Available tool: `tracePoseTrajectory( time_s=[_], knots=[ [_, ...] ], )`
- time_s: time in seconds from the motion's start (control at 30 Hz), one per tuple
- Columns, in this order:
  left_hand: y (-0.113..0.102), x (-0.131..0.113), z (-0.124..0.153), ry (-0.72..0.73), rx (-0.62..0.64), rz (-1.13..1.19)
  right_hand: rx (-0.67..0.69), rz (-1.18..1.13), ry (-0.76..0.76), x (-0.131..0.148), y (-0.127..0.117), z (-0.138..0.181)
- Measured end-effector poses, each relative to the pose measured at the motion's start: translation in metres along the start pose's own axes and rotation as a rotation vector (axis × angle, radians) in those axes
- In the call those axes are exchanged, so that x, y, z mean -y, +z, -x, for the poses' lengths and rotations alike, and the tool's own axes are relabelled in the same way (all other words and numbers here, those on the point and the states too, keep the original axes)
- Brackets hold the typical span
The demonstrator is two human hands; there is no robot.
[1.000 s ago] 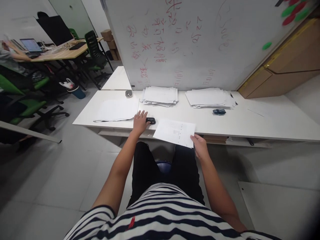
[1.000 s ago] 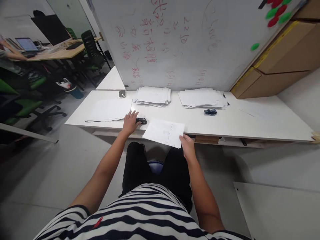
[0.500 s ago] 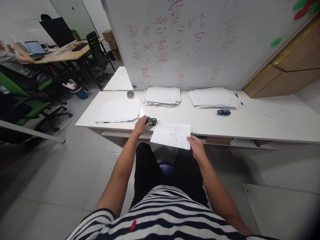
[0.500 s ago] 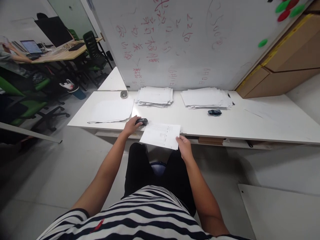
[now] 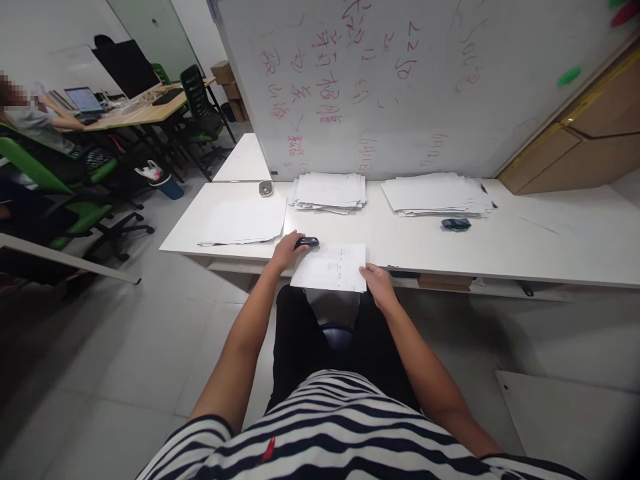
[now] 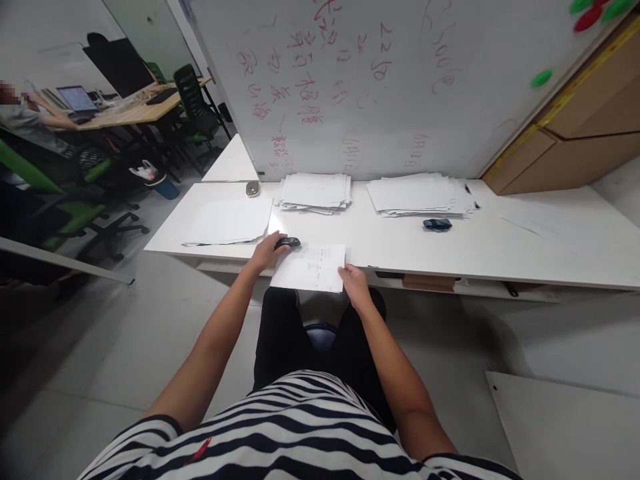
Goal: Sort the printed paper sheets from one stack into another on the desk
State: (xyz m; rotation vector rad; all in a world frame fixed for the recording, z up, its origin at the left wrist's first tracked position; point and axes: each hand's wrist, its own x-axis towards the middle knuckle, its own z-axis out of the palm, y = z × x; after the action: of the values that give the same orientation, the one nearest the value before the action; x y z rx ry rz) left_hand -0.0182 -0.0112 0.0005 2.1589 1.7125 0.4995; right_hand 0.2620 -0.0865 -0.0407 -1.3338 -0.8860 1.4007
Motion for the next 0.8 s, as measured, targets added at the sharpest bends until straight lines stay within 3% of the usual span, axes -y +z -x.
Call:
tracePoseTrajectory(
  time_s=[0.3, 0.8],
  knots=[
    [0.0006, -0.0002, 0.0005, -0.002, -0.005, -0.01, -0.052, -0.016, -0.008, -0.0047, -0.0105, 0.0005],
    [0.0024, -0.0021, 0.0008, -0.014, -0.002, 0.003, -0.028, 0.026, -0.048, -0.0091, -0.0097, -0.0034]
  ],
)
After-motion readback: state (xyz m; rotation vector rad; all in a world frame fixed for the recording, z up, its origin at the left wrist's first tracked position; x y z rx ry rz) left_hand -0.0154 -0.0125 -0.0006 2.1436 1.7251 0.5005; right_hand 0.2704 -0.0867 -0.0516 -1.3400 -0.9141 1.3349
